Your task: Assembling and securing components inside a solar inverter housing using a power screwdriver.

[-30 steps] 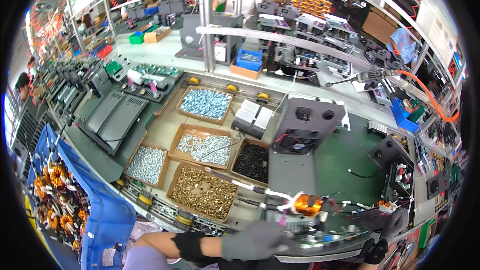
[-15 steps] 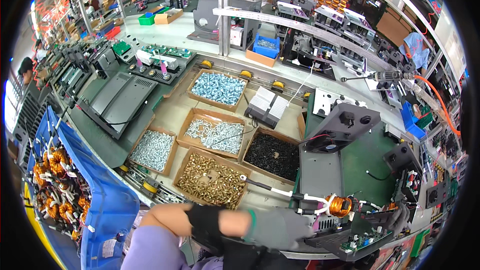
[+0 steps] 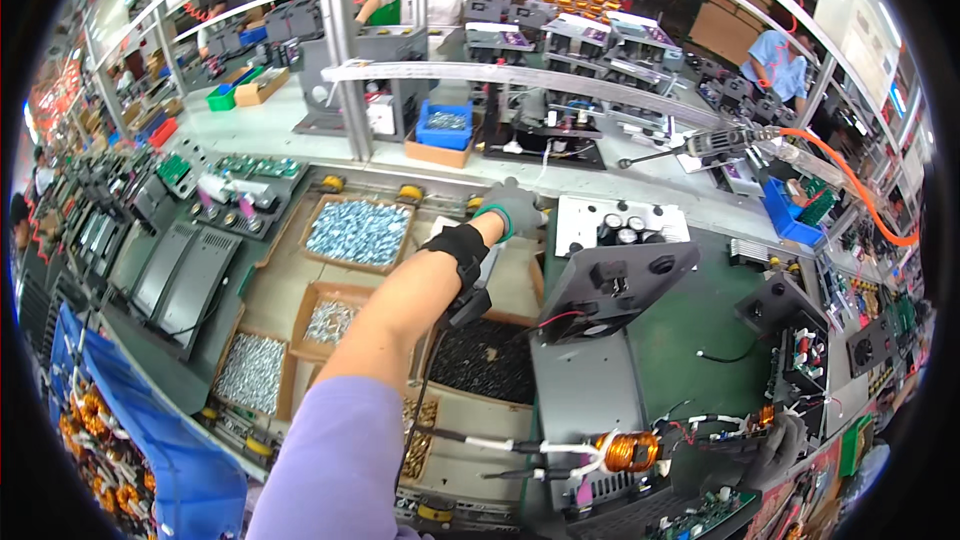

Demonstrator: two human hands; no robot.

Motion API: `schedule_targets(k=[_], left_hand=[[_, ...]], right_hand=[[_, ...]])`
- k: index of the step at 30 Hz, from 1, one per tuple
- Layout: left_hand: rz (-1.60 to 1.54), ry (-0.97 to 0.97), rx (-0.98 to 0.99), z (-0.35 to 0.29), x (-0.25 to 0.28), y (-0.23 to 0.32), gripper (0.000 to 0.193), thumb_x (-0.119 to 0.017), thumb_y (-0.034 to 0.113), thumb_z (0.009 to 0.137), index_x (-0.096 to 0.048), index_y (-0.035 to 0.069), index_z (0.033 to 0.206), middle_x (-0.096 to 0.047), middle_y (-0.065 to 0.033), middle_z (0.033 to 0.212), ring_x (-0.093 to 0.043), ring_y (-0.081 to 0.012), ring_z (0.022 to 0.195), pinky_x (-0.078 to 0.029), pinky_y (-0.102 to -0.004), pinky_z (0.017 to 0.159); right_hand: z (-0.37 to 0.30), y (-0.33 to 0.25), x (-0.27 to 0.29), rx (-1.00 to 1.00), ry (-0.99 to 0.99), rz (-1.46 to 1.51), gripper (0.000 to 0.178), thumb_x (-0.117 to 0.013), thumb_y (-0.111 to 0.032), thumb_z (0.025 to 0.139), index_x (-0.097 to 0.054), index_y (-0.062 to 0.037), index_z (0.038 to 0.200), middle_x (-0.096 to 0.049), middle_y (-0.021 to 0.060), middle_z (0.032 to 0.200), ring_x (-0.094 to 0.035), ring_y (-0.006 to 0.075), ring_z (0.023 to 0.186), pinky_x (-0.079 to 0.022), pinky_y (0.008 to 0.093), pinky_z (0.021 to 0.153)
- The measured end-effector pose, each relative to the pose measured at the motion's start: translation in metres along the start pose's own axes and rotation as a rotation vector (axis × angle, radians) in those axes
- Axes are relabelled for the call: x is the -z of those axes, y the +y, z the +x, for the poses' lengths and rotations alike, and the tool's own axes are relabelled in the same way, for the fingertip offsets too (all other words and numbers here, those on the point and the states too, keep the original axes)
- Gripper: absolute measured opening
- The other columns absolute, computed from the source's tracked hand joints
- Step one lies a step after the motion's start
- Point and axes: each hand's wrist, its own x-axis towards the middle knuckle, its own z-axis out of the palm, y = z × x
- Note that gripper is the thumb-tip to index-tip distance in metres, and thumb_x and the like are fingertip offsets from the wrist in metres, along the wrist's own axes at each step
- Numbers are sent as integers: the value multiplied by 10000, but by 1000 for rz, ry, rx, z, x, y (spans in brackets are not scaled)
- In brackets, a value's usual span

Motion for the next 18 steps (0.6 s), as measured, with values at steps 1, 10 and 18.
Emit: schedule_targets(k=[1,10,18], left_hand=[[-3,4,-21,11,-6,7,508,-594,496,793,-674,175,1178,-646,-158,1178,-615,-343,1066,-477,-445,934],[-517,765,-40,103,8,-79,39,-550,30,908,-570,11,936,-702,-88,917,-679,-233,877,-532,-310,742],[-2103,358,566,19,-9,-105,204,-470,173,969,-516,46,1122,-623,-161,1051,-634,-312,951,-532,-475,874]], right_hand=[[-1,1,0,9,-9,-6,178,-484,-117,934,-587,29,931,-552,136,926,-538,272,865,-427,374,784],[4,-13,1,12,71,-67,223,-474,-165,922,-548,23,829,-503,125,812,-504,266,775,-397,357,705],[1,-10,-3,21,54,-85,208,-450,-133,938,-549,27,848,-526,133,853,-512,276,824,-402,378,763]])
